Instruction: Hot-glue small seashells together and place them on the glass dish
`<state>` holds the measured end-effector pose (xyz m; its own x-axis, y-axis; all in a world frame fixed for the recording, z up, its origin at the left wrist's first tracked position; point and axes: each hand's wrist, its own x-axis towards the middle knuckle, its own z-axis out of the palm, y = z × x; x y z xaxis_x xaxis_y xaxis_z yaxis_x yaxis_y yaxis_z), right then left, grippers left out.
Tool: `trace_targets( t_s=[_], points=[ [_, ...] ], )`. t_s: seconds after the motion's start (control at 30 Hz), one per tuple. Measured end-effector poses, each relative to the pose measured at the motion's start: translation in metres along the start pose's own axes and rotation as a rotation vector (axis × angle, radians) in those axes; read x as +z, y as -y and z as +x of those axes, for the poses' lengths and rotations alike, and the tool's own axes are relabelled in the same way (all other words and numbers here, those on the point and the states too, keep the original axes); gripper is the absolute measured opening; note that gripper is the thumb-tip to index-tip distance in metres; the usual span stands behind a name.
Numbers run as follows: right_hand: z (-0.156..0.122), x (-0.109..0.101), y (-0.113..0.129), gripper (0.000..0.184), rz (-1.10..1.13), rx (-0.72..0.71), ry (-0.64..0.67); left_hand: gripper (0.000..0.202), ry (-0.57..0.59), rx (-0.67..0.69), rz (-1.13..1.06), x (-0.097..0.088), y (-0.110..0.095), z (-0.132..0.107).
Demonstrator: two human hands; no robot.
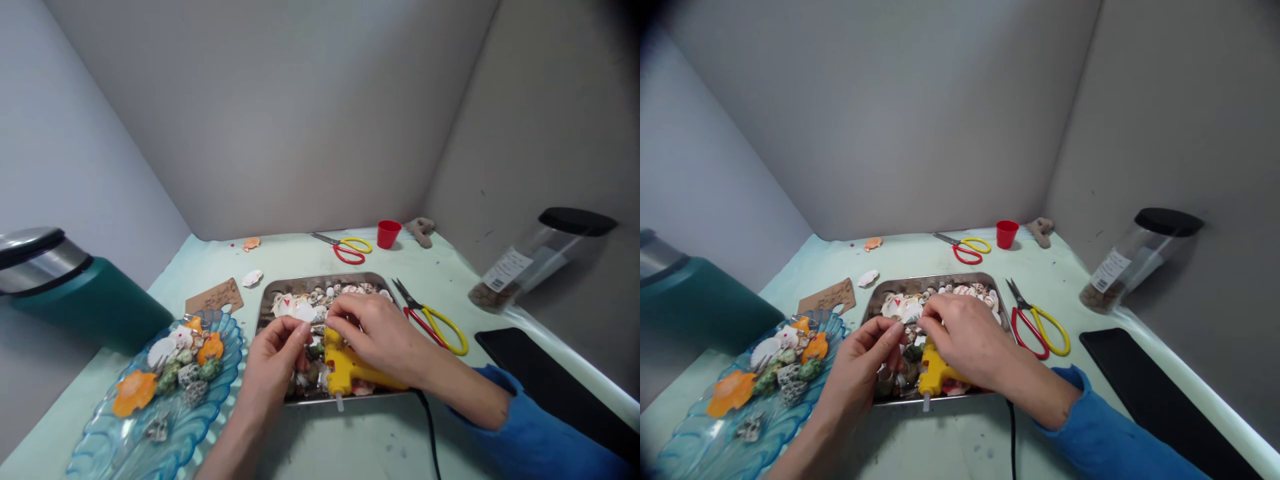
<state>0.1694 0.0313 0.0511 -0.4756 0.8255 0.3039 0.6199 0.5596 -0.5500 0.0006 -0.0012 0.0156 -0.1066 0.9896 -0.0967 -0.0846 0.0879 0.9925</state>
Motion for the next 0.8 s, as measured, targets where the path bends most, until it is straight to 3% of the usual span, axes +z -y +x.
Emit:
trace_targets(
  t_s=[0.47,0.8],
  points=[
    [-0.0001,0.0002,0.0004,0.013,0.019,-0.001,-0.023,0.025,-0.042,-0.018,-0.004,0.0014,-0.0003,-0.0002],
    [-0.0007,-0.0025,0.0019,0.013,0.024,-0.035,-0.032,0.029,0.056,-0.007,-0.009,-0.0050,0.0042,0.0019]
  ],
)
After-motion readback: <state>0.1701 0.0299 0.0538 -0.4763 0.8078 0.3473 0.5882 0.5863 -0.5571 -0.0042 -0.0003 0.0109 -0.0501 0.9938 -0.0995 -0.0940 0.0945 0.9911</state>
